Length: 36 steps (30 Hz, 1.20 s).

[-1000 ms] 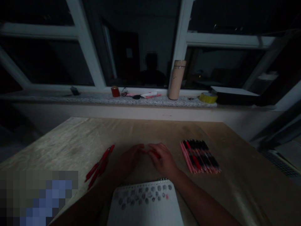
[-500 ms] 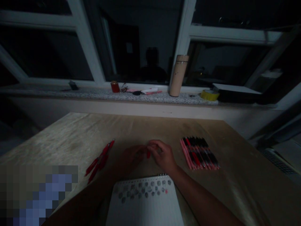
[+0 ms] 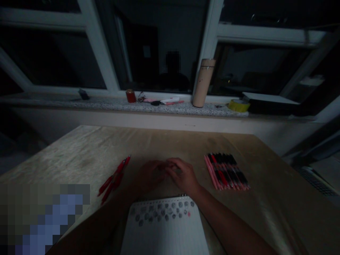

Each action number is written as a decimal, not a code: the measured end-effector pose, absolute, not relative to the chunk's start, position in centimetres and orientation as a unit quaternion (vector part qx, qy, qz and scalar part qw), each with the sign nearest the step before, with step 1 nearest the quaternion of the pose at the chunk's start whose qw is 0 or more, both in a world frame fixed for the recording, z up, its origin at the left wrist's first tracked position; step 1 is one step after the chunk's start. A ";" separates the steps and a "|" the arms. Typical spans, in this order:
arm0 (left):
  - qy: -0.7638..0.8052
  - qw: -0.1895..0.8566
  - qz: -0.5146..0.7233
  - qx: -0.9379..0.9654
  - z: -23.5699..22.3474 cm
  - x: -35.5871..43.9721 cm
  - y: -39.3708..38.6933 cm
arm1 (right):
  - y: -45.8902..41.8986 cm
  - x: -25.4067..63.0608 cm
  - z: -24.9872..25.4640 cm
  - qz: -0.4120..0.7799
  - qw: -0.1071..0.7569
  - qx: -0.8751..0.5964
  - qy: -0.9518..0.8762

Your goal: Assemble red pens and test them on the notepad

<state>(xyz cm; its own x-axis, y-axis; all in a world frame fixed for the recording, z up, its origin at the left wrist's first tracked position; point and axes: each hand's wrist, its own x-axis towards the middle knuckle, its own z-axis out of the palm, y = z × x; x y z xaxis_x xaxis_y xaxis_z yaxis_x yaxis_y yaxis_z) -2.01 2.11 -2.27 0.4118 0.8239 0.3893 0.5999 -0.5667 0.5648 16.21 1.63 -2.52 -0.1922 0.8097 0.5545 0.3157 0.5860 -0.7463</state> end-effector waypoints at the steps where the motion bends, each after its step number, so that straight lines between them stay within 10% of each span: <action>1: 0.432 0.176 0.321 0.824 -2.3 -1.9 2.1 | 1.6 16.2 -2.6 0.243 0.508 -0.382 -0.733; 11: 0.452 0.235 0.371 0.776 -1.6 -1.4 2.0 | 2.0 17.2 -1.4 0.150 0.486 -0.435 -0.743; 21: 0.471 0.173 0.370 0.782 -1.2 -1.8 2.3 | 2.7 19.2 -0.7 0.026 0.178 -0.579 -0.795; 36: 0.458 0.235 0.423 0.746 -0.7 -2.4 1.9 | 2.6 20.7 0.9 0.116 0.052 -0.473 -0.872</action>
